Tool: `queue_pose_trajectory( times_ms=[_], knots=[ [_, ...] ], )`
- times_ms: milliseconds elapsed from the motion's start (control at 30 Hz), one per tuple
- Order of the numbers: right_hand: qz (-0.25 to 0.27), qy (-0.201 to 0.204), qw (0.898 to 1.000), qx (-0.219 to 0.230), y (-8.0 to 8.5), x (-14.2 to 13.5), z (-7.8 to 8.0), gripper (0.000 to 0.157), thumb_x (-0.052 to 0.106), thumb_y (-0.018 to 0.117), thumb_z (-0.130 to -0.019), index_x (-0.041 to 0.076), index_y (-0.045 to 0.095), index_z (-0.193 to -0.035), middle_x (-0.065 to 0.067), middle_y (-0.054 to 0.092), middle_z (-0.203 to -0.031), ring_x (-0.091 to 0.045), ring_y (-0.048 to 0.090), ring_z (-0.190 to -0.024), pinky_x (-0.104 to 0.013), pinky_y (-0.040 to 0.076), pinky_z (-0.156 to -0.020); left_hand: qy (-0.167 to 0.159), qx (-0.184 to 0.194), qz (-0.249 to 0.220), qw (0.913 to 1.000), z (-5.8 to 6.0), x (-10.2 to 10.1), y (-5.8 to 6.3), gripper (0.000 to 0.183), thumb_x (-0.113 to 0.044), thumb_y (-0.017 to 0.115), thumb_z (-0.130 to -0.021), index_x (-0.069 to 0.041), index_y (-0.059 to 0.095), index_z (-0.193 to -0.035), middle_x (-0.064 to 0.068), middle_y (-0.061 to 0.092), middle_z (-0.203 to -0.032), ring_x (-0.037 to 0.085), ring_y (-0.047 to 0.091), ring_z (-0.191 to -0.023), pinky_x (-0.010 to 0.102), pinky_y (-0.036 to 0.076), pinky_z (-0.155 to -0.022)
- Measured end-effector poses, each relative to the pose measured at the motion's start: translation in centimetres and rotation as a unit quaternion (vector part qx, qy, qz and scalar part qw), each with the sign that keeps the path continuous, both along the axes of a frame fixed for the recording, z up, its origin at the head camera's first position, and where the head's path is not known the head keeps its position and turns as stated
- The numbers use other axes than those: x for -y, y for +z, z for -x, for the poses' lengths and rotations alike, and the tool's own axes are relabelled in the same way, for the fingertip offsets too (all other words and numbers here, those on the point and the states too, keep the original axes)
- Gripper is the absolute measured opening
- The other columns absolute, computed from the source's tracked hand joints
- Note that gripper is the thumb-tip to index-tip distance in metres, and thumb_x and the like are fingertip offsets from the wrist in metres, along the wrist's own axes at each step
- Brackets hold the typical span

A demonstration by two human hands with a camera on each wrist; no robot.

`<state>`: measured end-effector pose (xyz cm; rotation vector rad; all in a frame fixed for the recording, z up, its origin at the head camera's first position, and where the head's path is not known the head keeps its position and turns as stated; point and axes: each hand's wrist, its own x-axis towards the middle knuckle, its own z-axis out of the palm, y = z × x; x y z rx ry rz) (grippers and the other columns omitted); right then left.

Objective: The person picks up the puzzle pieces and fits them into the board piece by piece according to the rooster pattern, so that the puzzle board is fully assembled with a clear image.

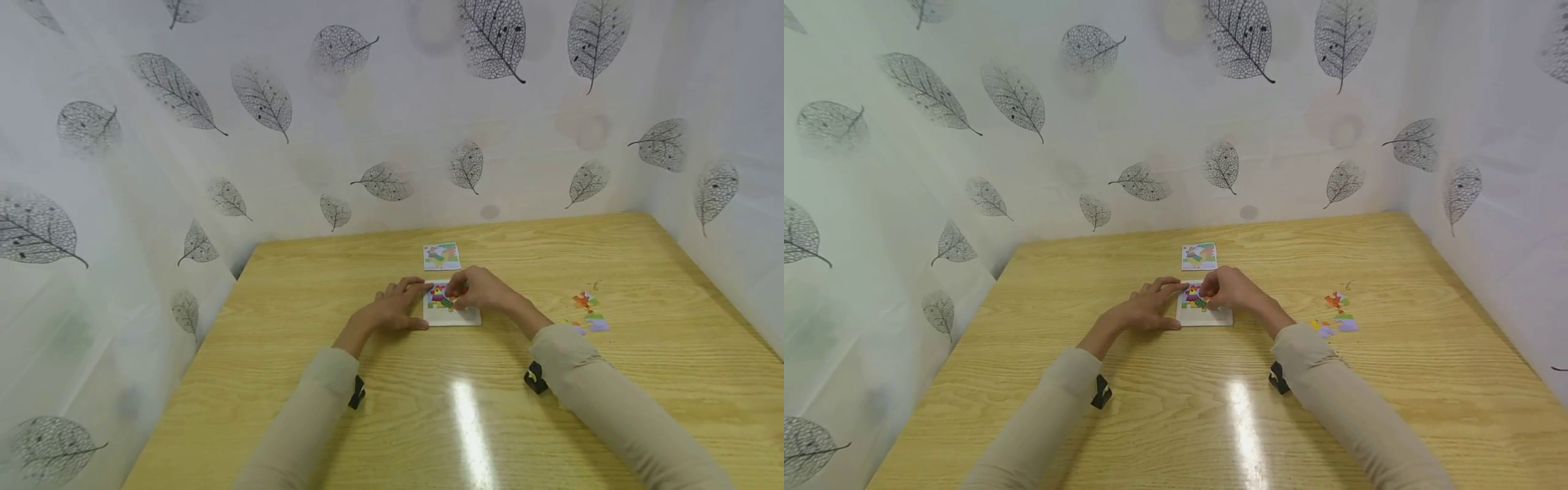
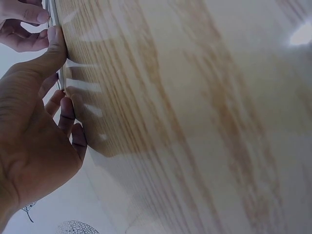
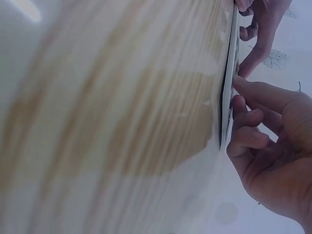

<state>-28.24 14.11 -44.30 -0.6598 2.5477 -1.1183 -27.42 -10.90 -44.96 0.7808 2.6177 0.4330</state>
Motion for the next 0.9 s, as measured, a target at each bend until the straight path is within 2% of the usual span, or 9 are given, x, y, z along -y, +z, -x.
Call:
queue_pose_trajectory(
  times_ms=[200, 300, 400, 467, 533, 567, 700, 900],
  knots=[
    [0.001, 0.008, 1.000, 0.004, 0.2, -0.9, -0.4, 0.022, 0.007, 0.075, -0.094, 0.003, 0.076, -0.115, -0.010, 0.075, -0.112, -0.029, 0.066, -0.109, -0.050, 0.052, -0.097, 0.003, 0.000, -0.006, 1.0000, -0.1, 0.0, 0.0, 0.086, -0.047, 0.070, -0.098, -0.025, 0.023, -0.167, 0.006, 0.017, -0.171, 0.040, 0.030, -0.148, 0.063, 0.031, -0.114],
    [0.014, 0.012, 1.000, 0.007, 0.4, -1.9, -0.4, 0.023, 0.011, 0.071, -0.098, 0.004, 0.074, -0.119, -0.009, 0.074, -0.116, -0.026, 0.064, -0.109, -0.045, 0.053, -0.094, 0.002, -0.003, -0.006, 1.0000, -0.2, 0.0, 0.0, 0.086, -0.047, 0.070, -0.098, -0.025, 0.023, -0.167, 0.006, 0.018, -0.171, 0.040, 0.030, -0.148, 0.063, 0.031, -0.114],
    [0.039, 0.009, 0.999, 0.032, 0.4, -3.2, -0.3, 0.023, 0.012, 0.068, -0.100, 0.004, 0.072, -0.122, -0.011, 0.072, -0.118, -0.017, 0.060, -0.081, -0.032, 0.052, -0.072, 0.000, -0.006, -0.003, 1.0000, -0.3, 0.0, 0.1, 0.086, -0.047, 0.069, -0.098, -0.024, 0.023, -0.167, 0.007, 0.017, -0.171, 0.040, 0.029, -0.148, 0.063, 0.031, -0.113],
    [0.054, 0.004, 0.997, 0.053, 0.5, -4.1, -0.2, 0.025, 0.012, 0.067, -0.101, 0.003, 0.071, -0.124, -0.014, 0.070, -0.120, -0.011, 0.049, -0.062, -0.026, 0.044, -0.058, -0.002, -0.005, -0.002, 1.0000, -0.3, 0.0, 0.2, 0.086, -0.046, 0.069, -0.098, -0.024, 0.022, -0.167, 0.007, 0.017, -0.171, 0.041, 0.029, -0.148, 0.063, 0.031, -0.113],
    [0.068, 0.001, 0.995, 0.074, 0.4, -5.0, -0.2, 0.027, 0.012, 0.066, -0.102, 0.000, 0.068, -0.127, -0.017, 0.068, -0.122, -0.008, 0.035, -0.051, -0.026, 0.036, -0.050, -0.002, -0.004, 0.000, 1.0000, -0.3, 0.1, 0.2, 0.086, -0.046, 0.069, -0.099, -0.025, 0.022, -0.167, 0.007, 0.016, -0.171, 0.041, 0.028, -0.149, 0.063, 0.031, -0.114],
    [0.073, 0.002, 0.994, 0.079, 0.4, -5.5, -0.2, 0.029, 0.012, 0.065, -0.103, -0.001, 0.067, -0.128, -0.019, 0.066, -0.123, -0.008, 0.031, -0.049, -0.025, 0.034, -0.049, -0.003, -0.004, 0.000, 1.0000, -0.3, 0.1, 0.2, 0.086, -0.046, 0.069, -0.099, -0.025, 0.022, -0.167, 0.007, 0.016, -0.171, 0.040, 0.028, -0.149, 0.063, 0.031, -0.113],
    [0.080, -0.004, 0.993, 0.088, 0.4, -7.5, -0.4, 0.033, 0.014, 0.064, -0.103, -0.003, 0.064, -0.132, -0.024, 0.063, -0.127, -0.007, 0.030, -0.048, -0.026, 0.034, -0.048, -0.002, -0.002, -0.005, 1.0000, -0.4, 0.1, 0.3, 0.084, -0.044, 0.070, -0.099, -0.024, 0.024, -0.166, 0.006, 0.017, -0.171, 0.039, 0.028, -0.149, 0.062, 0.031, -0.113],
    [0.069, -0.024, 0.993, 0.092, 0.4, -10.5, -1.0, 0.037, 0.018, 0.066, -0.103, 0.001, 0.063, -0.135, -0.024, 0.062, -0.130, -0.008, 0.029, -0.047, -0.026, 0.034, -0.047, -0.004, 0.001, -0.013, 0.9999, -0.3, 0.2, 0.3, 0.084, -0.043, 0.070, -0.099, -0.022, 0.024, -0.166, 0.006, 0.016, -0.171, 0.040, 0.026, -0.150, 0.065, 0.028, -0.115]
  ],
)
